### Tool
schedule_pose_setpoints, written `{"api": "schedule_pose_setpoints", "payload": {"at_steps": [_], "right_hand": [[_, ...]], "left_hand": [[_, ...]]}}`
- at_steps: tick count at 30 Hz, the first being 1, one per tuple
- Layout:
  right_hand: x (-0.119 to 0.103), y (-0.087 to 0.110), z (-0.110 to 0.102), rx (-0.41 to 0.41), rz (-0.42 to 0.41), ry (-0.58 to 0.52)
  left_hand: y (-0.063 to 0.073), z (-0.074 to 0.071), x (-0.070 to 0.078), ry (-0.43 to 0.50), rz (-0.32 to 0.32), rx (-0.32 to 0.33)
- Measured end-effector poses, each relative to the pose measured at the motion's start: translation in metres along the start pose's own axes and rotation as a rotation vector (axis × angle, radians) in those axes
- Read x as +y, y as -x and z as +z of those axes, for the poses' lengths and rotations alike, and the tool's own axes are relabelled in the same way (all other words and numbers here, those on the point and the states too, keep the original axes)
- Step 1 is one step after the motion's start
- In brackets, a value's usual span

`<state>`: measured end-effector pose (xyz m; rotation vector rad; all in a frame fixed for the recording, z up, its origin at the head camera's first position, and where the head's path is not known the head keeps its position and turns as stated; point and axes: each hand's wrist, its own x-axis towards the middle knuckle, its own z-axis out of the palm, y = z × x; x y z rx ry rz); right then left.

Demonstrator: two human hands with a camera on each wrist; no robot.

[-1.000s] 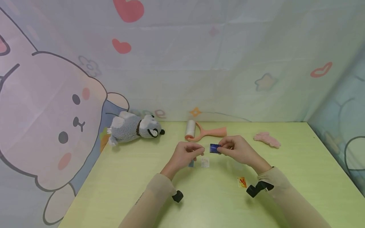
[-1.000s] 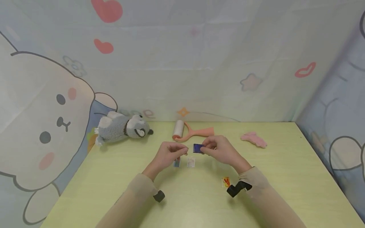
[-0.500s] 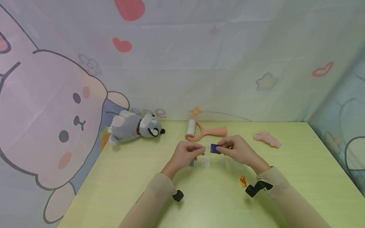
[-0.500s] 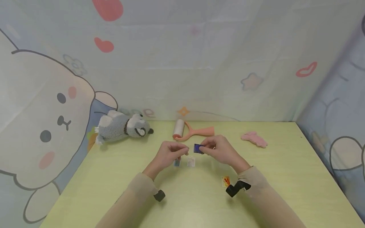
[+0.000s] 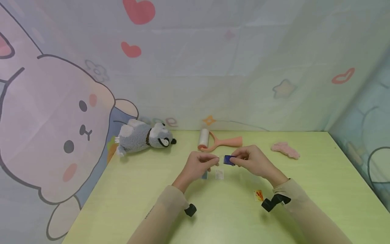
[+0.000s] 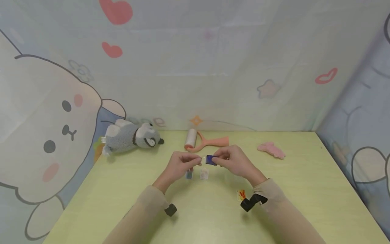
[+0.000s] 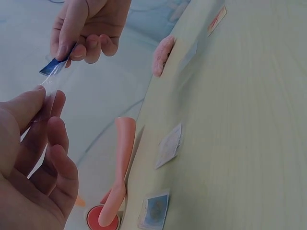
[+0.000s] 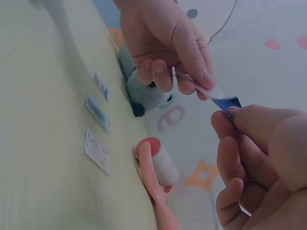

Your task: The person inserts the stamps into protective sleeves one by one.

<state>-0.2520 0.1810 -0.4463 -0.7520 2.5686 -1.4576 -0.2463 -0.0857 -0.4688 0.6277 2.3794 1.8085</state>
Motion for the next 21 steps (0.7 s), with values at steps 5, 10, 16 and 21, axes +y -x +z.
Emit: {"api": "schedule_pose_setpoints", "payload": {"at_steps": [5, 10, 16, 21], "right_hand": [[0.0001, 0.0009, 0.0005, -0.013, 0.02, -0.014], [0.002, 0.0013, 0.003, -0.016, 0.03, -0.041], [0.0027, 0.0013, 0.002, -0.019, 0.026, -0.031], [0.0044, 0.0003, 0.0006, -0.025, 0.031, -0.035]], "left_hand": [[-0.0008, 0.0011, 0.0, 0.024, 0.01, -0.007], [-0.0013, 0.0034, -0.0012, 0.049, 0.015, -0.017], [-0.004, 0.0054, -0.0019, 0.021, 0.019, 0.008], [-0.0056, 0.0068, -0.0007, -0.01, 0.007, 0.019]]}}
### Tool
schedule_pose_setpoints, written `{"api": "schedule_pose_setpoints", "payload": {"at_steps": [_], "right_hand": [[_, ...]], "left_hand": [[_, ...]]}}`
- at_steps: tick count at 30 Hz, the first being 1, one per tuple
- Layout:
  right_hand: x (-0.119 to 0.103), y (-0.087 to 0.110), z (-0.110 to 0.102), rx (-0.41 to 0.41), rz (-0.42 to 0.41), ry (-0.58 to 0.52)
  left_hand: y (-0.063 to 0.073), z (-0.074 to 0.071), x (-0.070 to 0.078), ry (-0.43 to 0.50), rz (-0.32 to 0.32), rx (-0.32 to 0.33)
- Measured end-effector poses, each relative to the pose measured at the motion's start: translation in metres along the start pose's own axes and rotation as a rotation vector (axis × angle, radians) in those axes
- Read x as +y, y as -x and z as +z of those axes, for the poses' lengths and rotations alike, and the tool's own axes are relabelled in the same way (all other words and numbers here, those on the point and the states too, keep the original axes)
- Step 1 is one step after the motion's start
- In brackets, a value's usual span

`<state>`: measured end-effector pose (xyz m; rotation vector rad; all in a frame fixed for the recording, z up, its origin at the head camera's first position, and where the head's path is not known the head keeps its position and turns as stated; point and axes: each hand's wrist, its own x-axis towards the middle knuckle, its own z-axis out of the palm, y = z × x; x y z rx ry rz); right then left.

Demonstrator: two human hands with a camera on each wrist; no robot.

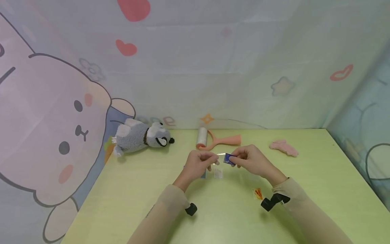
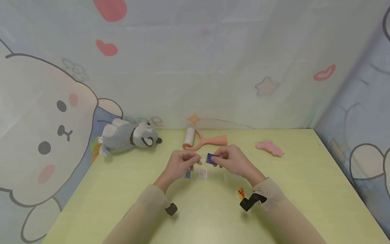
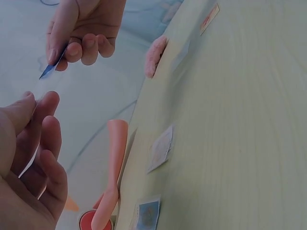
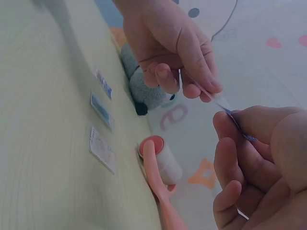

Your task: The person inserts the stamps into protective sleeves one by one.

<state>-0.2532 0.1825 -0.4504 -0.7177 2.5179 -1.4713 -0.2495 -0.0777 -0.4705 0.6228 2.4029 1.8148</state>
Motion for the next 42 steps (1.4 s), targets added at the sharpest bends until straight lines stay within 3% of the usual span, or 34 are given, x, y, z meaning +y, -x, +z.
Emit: {"api": "schedule_pose_setpoints", "payload": {"at_steps": [13, 22, 30, 37, 42], "right_hand": [[-0.0038, -0.0004, -0.0006, -0.01, -0.012, 0.003], [-0.0045, -0.0015, -0.0015, -0.037, -0.014, -0.008], [-0.0048, -0.0004, -0.0001, -0.018, -0.019, -0.022], [-0.0062, -0.0001, 0.0004, -0.005, -0.033, -0.015], [-0.0069, -0.0002, 0.0, -0.005, -0.036, -0.01]], "left_hand": [[-0.0006, 0.0006, 0.0018, -0.03, 0.042, 0.06], [-0.001, 0.0006, 0.0022, 0.008, 0.055, 0.015], [0.0001, 0.0007, -0.0005, 0.056, 0.018, -0.042], [-0.0001, 0.0016, 0.0001, 0.091, -0.023, -0.025], [-0.0012, 0.001, -0.0009, 0.071, -0.012, -0.025]]}}
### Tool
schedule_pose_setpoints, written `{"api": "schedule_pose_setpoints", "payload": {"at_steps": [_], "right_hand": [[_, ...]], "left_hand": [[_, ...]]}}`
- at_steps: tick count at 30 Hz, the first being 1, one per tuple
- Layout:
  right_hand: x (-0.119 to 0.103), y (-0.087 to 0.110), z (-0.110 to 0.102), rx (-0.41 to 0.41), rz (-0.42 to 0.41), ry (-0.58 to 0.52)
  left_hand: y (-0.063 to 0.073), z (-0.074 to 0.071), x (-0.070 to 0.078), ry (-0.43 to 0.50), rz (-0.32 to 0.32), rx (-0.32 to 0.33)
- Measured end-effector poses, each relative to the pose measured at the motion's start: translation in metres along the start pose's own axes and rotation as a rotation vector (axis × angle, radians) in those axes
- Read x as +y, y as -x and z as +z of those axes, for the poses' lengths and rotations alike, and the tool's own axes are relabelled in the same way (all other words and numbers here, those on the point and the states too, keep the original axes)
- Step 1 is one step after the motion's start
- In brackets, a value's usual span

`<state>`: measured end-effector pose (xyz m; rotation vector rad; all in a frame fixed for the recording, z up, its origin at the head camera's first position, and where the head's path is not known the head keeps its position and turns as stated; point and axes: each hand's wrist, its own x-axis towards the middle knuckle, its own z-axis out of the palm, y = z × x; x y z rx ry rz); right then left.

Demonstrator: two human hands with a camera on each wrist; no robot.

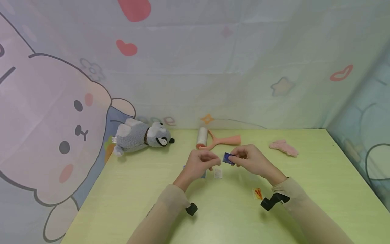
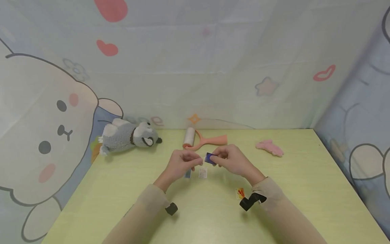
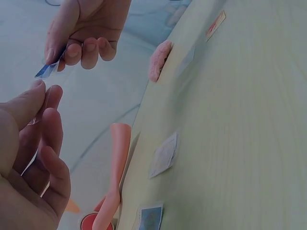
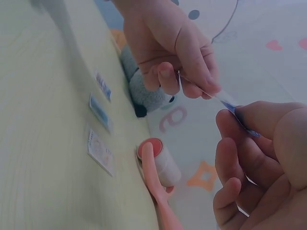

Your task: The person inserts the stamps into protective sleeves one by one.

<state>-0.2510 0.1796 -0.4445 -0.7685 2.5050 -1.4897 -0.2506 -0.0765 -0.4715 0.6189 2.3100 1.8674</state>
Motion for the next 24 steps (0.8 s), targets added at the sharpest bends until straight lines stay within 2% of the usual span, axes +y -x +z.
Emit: {"api": "schedule_pose_setpoints", "payload": {"at_steps": [11, 17, 24], "right_hand": [[-0.0003, 0.0017, -0.0001, -0.003, -0.004, 0.033], [-0.0013, 0.0002, -0.0024, -0.031, -0.026, 0.068], [-0.0045, 0.0007, -0.0048, -0.037, -0.044, 0.087]], "left_hand": [[0.0003, -0.001, 0.0021, -0.084, 0.078, -0.003], [0.0006, -0.0006, 0.0034, -0.076, 0.074, -0.03], [-0.0003, -0.0012, 0.0034, -0.075, 0.073, -0.032]]}}
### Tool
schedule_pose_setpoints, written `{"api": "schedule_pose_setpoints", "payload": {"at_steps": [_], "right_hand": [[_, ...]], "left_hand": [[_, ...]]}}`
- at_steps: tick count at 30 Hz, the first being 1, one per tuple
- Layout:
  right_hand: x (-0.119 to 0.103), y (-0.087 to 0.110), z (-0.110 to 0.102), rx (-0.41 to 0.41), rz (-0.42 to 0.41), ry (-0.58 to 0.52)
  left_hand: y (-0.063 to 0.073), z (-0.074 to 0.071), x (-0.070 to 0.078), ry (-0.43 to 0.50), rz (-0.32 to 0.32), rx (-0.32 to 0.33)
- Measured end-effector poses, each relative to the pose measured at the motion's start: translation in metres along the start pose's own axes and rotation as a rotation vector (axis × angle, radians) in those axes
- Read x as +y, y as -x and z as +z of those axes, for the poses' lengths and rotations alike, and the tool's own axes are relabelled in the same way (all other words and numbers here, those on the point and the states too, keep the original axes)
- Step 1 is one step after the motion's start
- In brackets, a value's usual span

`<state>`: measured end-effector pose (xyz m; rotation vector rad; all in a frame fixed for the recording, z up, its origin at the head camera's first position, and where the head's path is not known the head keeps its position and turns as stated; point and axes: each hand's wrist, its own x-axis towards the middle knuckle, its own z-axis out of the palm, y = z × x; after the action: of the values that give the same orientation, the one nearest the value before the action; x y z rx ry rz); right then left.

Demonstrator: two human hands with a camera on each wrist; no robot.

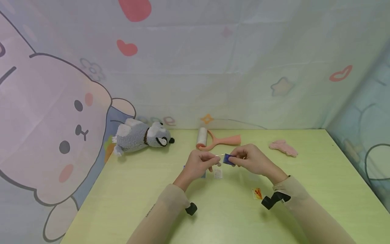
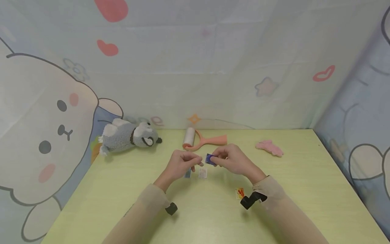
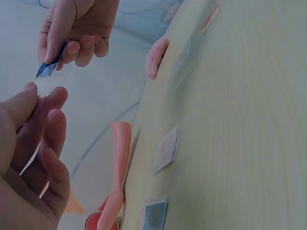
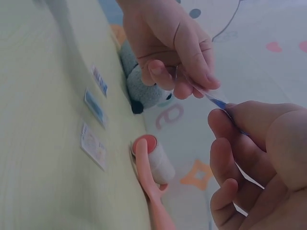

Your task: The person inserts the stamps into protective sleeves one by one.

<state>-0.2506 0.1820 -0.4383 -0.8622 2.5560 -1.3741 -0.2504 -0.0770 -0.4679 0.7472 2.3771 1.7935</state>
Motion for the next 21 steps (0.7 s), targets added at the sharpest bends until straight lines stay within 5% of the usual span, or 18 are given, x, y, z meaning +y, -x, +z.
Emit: {"api": "schedule_pose_setpoints", "payload": {"at_steps": [21], "right_hand": [[-0.0004, -0.0025, -0.0018, -0.031, -0.027, -0.014]], "left_hand": [[-0.0001, 0.0016, 0.0003, 0.074, -0.014, -0.029]]}}
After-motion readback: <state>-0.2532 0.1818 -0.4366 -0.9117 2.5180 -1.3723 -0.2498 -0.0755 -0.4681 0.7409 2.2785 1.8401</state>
